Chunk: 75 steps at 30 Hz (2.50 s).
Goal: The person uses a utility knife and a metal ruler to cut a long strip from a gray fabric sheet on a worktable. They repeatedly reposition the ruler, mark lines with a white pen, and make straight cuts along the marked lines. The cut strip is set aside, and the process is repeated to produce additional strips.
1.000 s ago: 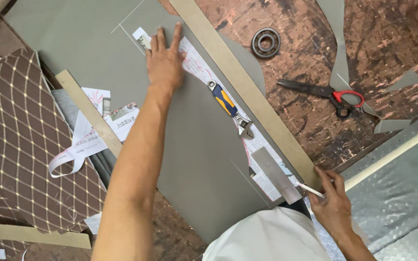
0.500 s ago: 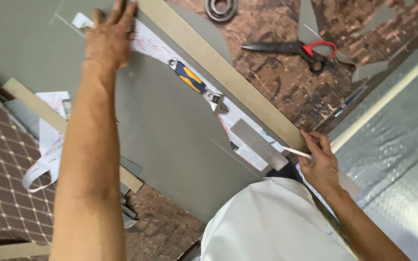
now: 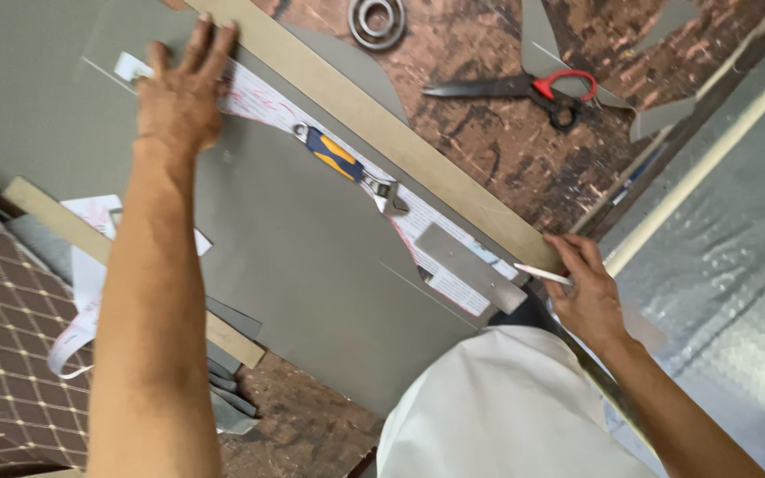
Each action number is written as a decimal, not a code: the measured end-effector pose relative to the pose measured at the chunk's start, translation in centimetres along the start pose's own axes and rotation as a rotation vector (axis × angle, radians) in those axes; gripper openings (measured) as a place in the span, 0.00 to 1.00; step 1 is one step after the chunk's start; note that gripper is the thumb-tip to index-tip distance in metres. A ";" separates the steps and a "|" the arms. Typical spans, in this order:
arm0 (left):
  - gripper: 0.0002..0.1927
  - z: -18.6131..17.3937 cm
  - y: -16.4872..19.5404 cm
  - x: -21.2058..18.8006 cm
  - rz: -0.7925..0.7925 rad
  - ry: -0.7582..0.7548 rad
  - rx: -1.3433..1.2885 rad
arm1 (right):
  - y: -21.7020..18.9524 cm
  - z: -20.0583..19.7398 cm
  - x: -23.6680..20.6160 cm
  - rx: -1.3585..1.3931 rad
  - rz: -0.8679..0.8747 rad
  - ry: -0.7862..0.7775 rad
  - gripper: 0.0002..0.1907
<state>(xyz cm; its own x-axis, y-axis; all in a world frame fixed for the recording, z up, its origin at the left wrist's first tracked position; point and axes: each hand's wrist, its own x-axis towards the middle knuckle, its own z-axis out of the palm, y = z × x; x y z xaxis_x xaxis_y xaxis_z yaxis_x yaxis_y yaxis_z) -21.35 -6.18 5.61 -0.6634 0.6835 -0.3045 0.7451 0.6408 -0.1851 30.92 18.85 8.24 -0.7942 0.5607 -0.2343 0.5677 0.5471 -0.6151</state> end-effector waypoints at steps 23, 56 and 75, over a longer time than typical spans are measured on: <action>0.37 -0.1 -0.6 -0.1 -0.179 0.032 -0.210 | -1.3 0.7 1.0 -0.026 0.052 0.025 0.31; 0.39 0.0 -0.4 -0.5 -0.070 0.048 -0.209 | -0.3 -1.0 1.1 0.062 0.052 -0.055 0.31; 0.39 -1.7 0.1 -0.2 -0.165 -0.043 -0.199 | 0.2 -0.2 1.2 -0.046 -0.022 -0.020 0.32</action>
<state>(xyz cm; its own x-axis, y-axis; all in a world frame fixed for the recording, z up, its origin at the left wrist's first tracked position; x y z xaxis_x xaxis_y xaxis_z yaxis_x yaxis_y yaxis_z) -21.24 -5.61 7.23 -0.7680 0.5514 -0.3259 0.5961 0.8014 -0.0489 30.08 19.76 8.00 -0.8105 0.5358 -0.2365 0.5590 0.5873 -0.5852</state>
